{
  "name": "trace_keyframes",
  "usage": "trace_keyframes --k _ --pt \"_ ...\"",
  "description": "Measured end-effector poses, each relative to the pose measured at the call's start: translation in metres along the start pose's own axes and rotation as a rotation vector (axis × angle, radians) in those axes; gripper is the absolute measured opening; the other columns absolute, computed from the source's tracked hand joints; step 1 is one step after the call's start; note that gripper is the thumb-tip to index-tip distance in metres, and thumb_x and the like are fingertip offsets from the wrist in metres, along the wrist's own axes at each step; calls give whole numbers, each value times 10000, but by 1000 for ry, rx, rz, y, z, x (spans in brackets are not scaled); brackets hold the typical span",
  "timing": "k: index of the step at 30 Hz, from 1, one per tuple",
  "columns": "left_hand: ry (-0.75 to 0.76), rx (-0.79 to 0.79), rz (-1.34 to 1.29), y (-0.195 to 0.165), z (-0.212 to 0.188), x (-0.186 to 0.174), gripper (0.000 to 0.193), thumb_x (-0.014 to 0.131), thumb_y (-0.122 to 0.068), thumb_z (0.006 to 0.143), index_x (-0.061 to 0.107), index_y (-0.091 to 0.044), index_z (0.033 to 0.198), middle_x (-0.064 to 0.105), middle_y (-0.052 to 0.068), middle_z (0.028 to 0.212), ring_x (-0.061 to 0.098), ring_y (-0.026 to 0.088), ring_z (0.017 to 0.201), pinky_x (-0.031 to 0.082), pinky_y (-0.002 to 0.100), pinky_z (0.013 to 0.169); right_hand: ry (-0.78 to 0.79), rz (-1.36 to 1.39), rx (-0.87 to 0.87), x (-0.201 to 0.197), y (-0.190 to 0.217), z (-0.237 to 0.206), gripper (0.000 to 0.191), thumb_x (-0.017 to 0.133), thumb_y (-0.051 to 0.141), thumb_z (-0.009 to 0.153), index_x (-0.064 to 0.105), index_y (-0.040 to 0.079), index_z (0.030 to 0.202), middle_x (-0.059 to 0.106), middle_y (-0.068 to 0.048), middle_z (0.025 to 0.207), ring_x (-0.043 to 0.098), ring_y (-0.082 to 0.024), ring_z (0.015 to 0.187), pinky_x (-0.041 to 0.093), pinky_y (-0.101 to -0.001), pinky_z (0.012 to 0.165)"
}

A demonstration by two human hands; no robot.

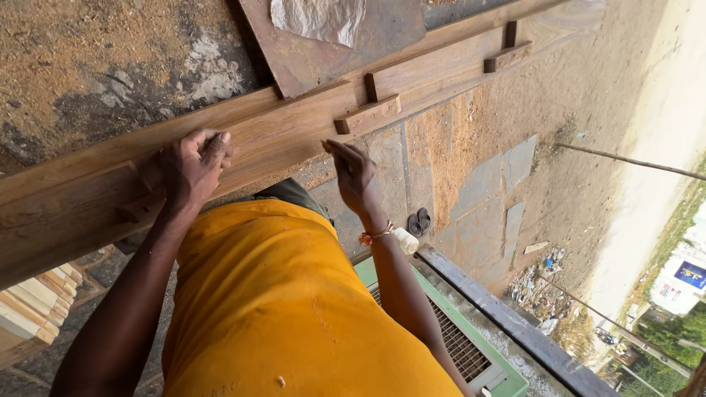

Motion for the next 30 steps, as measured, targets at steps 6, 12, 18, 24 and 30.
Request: trace_keyframes --k 6,12,18,24,30 --pt "-3 -26 16 1 1 0 326 619 -336 1068 704 -22 1050 736 71 819 670 120 624 543 272 498 -67 148 246 -55 -45 3 307 598 107 1018 690 98 1310 741 -81 1200 731 -170 1061 589 -298 797" --pt "-19 -57 74 0 -1 -3 332 613 -349 1068 707 -32 1042 731 68 814 660 112 605 508 280 425 -157 -407 -175 -60 -21 2 357 597 12 1009 699 109 1337 717 -90 1296 698 -266 1154 566 -369 1005" --pt "-3 5 87 -4 -2 -3 336 605 -347 1074 702 -29 1025 731 63 827 677 107 640 523 257 436 -146 -593 -310 -38 -6 5 433 605 -6 951 663 92 1369 688 -89 1347 629 -289 1256 500 -405 1070" --pt "25 -27 43 -7 -3 -2 327 602 -337 1072 702 -27 1049 724 70 825 673 108 649 511 268 430 -98 -664 -318 -26 -9 5 416 628 26 947 672 69 1358 691 -65 1332 638 -258 1224 510 -393 1001" --pt "-3 -65 90 -14 -1 -3 302 614 -325 1050 706 -37 1051 736 64 824 681 100 647 530 267 446 -26 -638 -318 -38 -7 8 359 629 26 950 715 102 1290 740 -63 1247 684 -251 1116 538 -375 939"
Point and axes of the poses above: each hand's wrist, its own z-axis towards the middle knuckle, its own x-axis out of the palm, y = z × x, the point moved 7 cm from there along z, towards the middle knuckle
